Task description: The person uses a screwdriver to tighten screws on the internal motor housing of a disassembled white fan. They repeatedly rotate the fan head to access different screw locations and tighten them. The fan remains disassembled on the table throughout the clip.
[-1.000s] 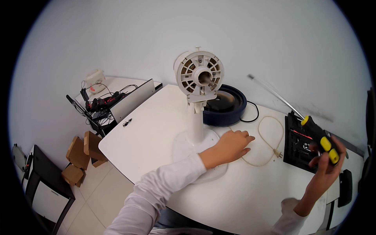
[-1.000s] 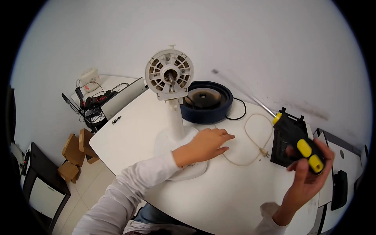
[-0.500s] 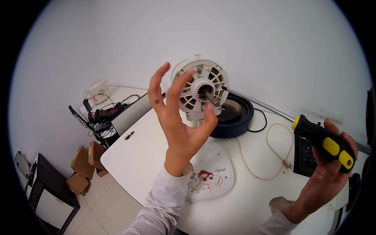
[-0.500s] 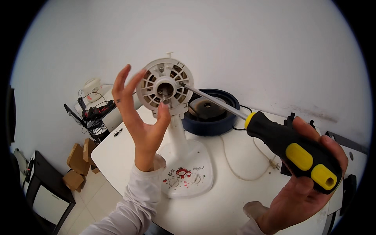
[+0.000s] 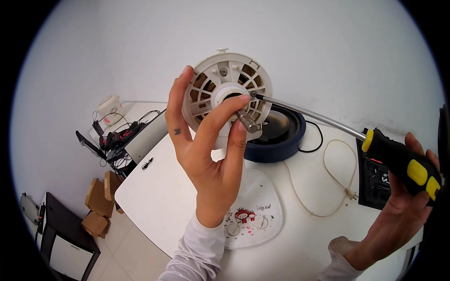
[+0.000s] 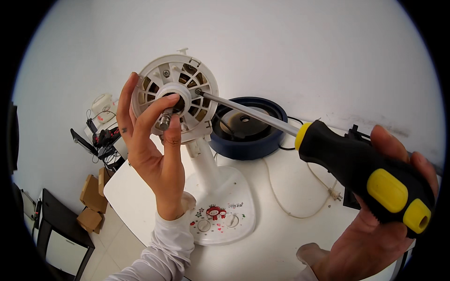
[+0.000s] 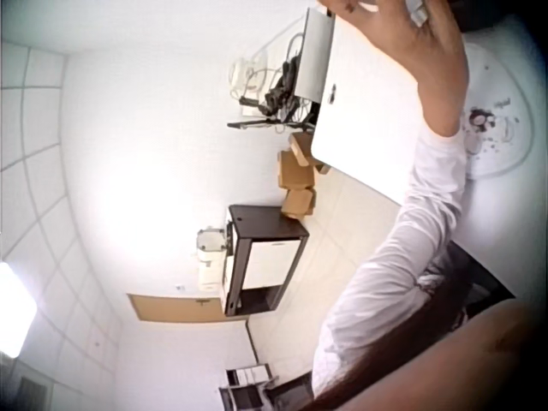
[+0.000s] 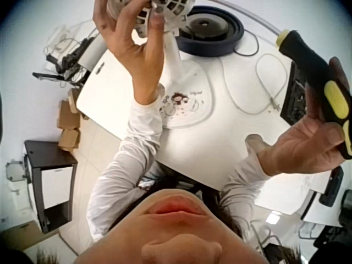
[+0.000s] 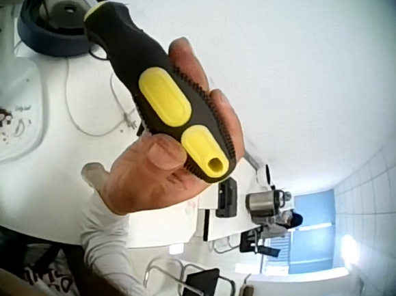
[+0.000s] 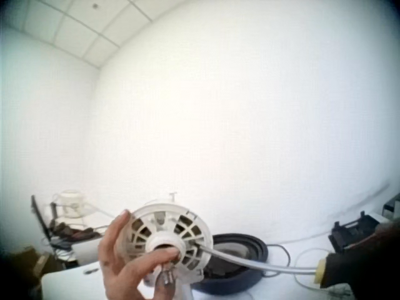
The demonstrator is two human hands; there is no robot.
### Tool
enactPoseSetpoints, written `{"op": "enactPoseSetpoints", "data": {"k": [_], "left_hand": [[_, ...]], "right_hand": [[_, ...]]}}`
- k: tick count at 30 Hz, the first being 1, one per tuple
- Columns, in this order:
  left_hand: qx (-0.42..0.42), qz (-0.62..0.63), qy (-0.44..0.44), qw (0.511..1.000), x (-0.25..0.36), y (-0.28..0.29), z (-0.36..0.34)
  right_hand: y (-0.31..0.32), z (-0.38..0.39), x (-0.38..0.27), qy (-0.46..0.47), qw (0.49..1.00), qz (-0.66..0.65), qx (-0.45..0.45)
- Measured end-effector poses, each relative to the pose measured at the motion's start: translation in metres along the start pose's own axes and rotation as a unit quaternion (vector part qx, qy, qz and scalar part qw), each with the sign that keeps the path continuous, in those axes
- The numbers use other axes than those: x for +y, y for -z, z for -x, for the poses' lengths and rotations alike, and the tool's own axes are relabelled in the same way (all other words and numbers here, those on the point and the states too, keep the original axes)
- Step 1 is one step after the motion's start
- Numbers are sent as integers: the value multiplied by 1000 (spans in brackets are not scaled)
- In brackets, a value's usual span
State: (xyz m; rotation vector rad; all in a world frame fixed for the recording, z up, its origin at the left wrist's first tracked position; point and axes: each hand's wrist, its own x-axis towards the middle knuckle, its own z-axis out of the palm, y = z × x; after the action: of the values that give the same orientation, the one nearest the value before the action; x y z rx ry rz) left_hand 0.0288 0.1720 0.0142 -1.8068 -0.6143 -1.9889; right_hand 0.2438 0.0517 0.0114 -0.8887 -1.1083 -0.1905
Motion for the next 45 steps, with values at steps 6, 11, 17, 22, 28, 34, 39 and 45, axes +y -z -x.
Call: {"op": "enactPoseSetpoints", "data": {"k": [6,11,17,22,28,34,39,45], "left_hand": [[-2,-6,6,1000,1,-3,0],[3,1,9,1000,2,-3,-1],[3,4,12,1000,2,-3,0],[-15,-41,14,999,5,0,1],[-9,-20,17,1000,2,-3,4],[-11,-17,15,1000,2,0,3],[-17,-10,22,1000,1,-1,4],[-19,-4,14,1000,4,0,0]], "right_hand": [[-1,-1,3,24,1000,7,-8],[-3,-2,2,32,999,18,-11],[4,-1,9,9,1000,8,0],[-2,2,9,6,995,-81,52],[-22,10,13,9,991,-128,28],[-33,15,15,19,990,-137,6],[-34,20,15,37,996,-71,29],[-15,22,4,69,997,14,20]]}}
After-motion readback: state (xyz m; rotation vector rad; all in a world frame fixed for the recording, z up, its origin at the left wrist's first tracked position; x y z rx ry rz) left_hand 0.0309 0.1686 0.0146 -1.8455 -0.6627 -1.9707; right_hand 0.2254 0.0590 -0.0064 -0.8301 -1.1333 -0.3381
